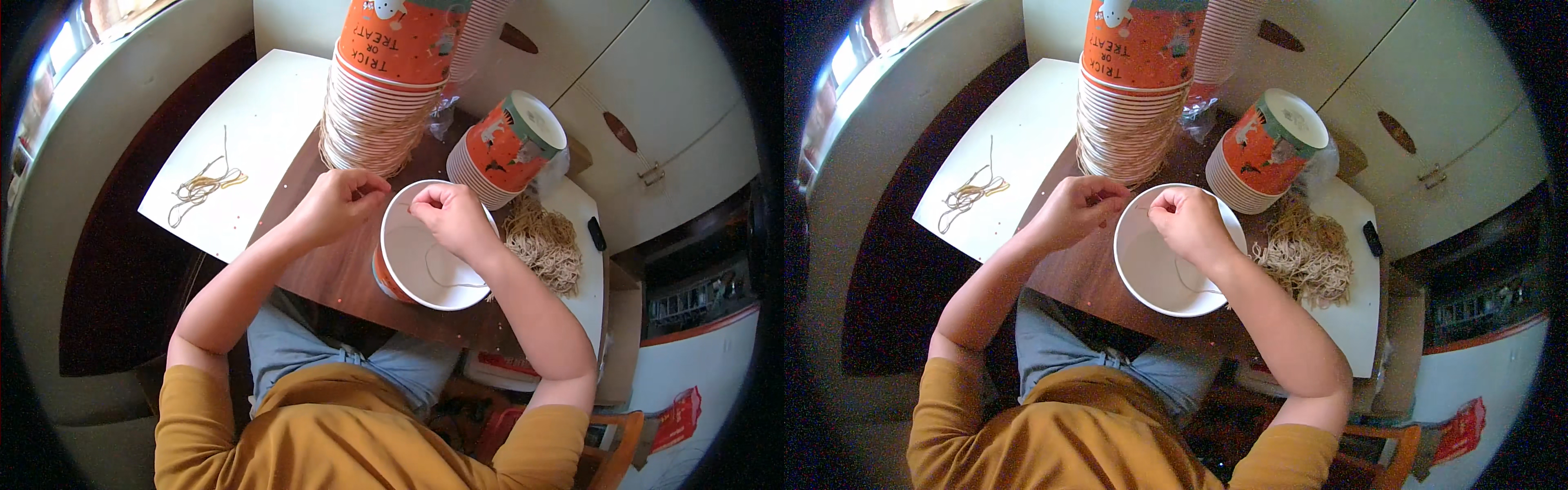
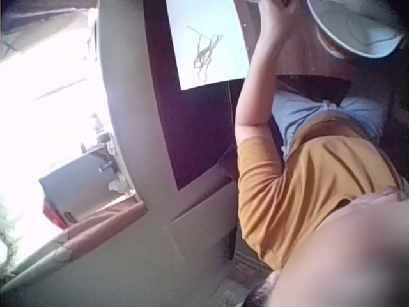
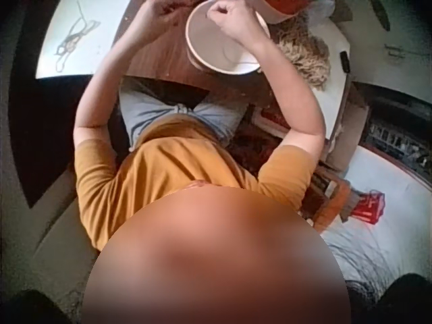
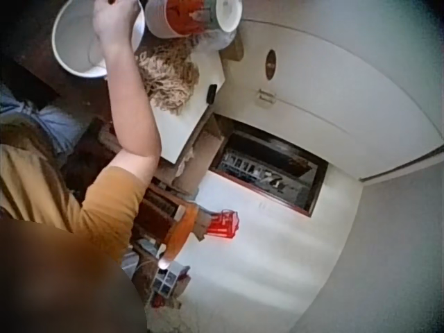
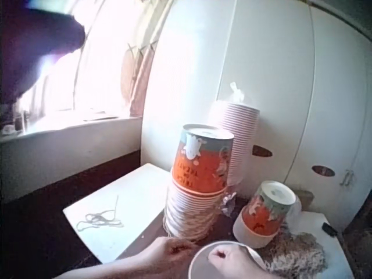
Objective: Attaching string handles to paper buckets by threading them through holes and tying knots.
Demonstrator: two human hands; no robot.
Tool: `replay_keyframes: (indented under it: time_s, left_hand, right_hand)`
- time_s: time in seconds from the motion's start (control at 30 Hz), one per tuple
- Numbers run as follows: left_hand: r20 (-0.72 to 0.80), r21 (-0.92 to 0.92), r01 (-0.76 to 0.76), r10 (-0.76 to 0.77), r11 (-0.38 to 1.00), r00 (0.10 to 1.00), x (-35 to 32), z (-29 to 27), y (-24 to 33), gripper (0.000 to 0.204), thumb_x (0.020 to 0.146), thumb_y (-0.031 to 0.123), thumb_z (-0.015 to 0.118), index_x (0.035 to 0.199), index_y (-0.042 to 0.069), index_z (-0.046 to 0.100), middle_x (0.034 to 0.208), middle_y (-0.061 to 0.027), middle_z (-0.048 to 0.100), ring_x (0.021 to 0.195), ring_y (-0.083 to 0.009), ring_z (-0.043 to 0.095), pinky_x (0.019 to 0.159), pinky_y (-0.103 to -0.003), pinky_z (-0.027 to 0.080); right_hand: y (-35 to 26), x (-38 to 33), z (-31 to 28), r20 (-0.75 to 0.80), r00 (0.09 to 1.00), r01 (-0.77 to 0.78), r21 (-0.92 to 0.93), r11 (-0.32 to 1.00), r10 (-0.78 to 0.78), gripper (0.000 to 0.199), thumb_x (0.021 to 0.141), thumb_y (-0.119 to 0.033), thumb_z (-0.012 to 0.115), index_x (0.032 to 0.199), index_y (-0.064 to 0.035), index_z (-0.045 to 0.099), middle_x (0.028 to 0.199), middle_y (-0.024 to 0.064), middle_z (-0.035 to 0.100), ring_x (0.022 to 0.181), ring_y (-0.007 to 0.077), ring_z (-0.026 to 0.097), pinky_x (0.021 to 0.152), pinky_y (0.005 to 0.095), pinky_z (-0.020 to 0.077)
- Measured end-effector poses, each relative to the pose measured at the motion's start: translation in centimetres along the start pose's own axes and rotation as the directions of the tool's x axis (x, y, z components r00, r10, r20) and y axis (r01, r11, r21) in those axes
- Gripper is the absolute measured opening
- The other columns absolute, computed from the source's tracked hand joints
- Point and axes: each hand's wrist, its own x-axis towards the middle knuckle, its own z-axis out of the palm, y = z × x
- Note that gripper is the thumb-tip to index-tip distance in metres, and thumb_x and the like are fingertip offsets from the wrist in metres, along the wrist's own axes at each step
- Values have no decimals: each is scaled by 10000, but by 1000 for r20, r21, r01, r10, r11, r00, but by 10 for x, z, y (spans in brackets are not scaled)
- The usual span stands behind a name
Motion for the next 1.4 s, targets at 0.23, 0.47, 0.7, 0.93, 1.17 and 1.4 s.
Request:
replay_keyframes:
  time_s: [0.23, 0.47, 0.7, 0.93, 1.17, 1.4]
  left_hand:
    - [119, -40, -22, 27, 999, 992, 4, 0, 0, 216, 866, 53, 594, 1045, -41, 670, 844, -109, 697, 773, -86, 616, 713, -282, 518]
    - [209, -9, -100, 100, 995, 973, 11, -2, 4, 233, 841, 33, 571, 1043, -23, 673, 768, -130, 682, 691, -149, 649, 665, -301, 519]
    - [210, 250, -414, 368, 875, 906, 7, 3, 3, 99, 774, 39, 602, 829, -17, 663, 676, -158, 629, 646, -309, 638, 625, -369, 519]
    - [108, 303, -451, 440, 839, 891, -12, 9, 16, 126, 745, 93, 652, 786, -24, 629, 701, -157, 610, 638, -331, 611, 602, -387, 502]
    - [21, 198, -319, 321, 927, 947, -30, 10, 9, 139, 753, 96, 648, 820, -26, 641, 684, -141, 605, 599, -250, 611, 586, -341, 494]
    - [-1, -108, 40, -41, 993, 999, -52, -2, -4, 103, 835, 72, 559, 827, -17, 611, 737, -2, 605, 671, -85, 559, 609, -226, 443]
  right_hand:
    - [5, 5, 9, -43, 999, 6, 37, 999, -4, 113, 798, -115, 621, 770, -18, 671, 674, 65, 661, 611, 125, 606, 604, 296, 488]
    - [9, 8, 17, -12, 999, 39, 106, 994, -38, 108, 814, -105, 621, 802, -24, 690, 690, 69, 675, 620, 132, 618, 609, 301, 493]
    - [13, 4, 16, 31, 999, 11, 134, 991, -15, 103, 819, -106, 646, 806, -21, 703, 691, 53, 674, 626, 96, 598, 610, 276, 485]
    - [-5, -14, 3, 167, 983, -114, 271, 956, 70, 120, 847, -120, 658, 848, -9, 702, 731, 9, 667, 654, 61, 568, 607, 248, 466]
    - [-9, -23, -5, 332, 940, -169, 263, 950, 76, 252, 886, -156, 652, 1072, 14, 647, 815, -17, 634, 734, 45, 544, 672, 202, 439]
    - [-17, -65, -9, 328, 945, -17, 38, 999, 4, 984, 753, -491, 756, 1414, 71, 291, 959, 155, 651, 963, 246, 630, 874, 350, 475]
